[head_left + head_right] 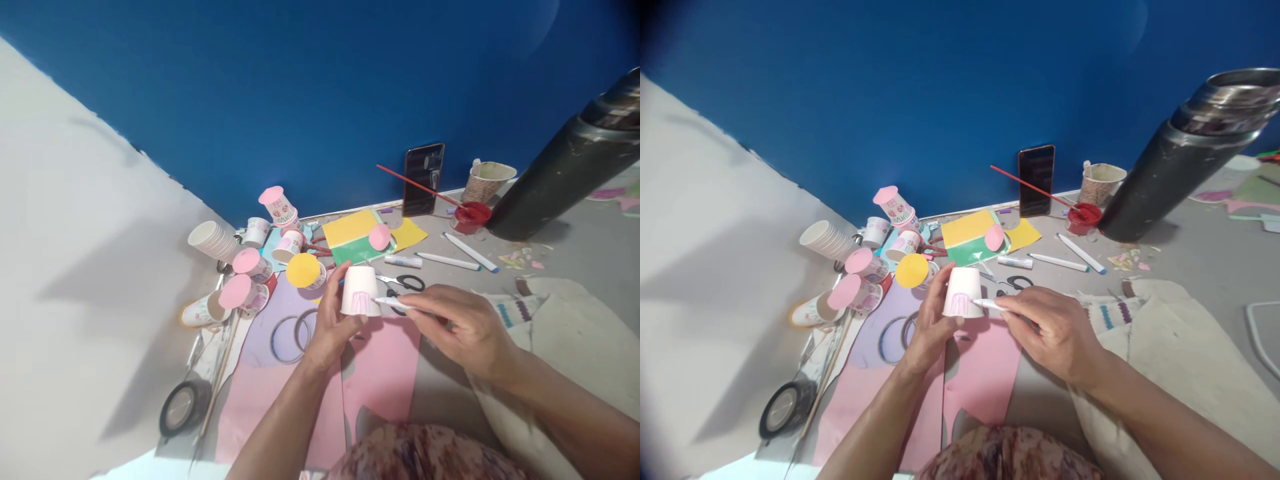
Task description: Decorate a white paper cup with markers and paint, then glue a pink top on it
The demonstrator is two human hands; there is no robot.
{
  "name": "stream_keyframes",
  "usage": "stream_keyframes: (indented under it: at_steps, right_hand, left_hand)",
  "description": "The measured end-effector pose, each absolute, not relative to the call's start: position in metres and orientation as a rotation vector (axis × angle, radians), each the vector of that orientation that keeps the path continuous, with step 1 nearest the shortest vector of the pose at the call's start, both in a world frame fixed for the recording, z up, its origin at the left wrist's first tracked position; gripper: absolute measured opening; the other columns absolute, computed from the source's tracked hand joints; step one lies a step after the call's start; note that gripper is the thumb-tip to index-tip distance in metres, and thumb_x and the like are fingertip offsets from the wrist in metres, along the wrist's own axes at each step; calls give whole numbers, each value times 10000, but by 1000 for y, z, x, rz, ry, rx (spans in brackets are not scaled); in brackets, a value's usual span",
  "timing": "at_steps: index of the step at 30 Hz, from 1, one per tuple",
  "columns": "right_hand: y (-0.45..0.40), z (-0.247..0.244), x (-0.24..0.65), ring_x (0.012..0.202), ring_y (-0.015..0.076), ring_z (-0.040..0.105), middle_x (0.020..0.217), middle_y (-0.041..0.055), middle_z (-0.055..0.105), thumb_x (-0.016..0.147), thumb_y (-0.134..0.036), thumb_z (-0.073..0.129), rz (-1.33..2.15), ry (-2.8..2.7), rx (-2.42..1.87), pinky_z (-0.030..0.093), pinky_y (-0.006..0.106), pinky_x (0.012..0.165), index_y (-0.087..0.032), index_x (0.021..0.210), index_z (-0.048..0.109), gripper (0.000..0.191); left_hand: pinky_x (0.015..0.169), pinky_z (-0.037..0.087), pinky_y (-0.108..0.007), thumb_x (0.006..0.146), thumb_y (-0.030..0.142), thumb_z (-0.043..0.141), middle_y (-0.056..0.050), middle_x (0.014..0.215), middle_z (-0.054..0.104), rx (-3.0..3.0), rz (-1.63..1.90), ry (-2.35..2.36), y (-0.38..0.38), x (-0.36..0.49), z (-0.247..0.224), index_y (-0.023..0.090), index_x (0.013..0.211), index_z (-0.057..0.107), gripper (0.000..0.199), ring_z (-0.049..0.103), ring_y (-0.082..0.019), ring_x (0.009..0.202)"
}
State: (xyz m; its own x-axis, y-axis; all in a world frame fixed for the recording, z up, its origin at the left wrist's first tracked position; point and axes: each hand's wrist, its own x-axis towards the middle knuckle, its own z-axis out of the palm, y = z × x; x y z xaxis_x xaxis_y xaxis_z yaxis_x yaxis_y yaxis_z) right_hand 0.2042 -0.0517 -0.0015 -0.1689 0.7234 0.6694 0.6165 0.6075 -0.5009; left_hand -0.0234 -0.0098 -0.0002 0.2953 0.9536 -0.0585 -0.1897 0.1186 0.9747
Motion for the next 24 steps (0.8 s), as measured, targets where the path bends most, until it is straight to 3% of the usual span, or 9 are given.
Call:
stream_keyframes:
  at_steps: [24]
  right_hand:
    - [-55, 2, 203, 644, 143, 676, 810, 27, 783, 982, -115, 661, 215, -1919, -1086, 504, 274, 607, -221, 1097, 767, 188]
  left_hand:
    - [851, 562, -327, 670, 284, 851, -78, 1404, 616, 1124, 1024, 889, -10, -25, -2, 311, 1509, 505, 909, 633, -283, 1146]
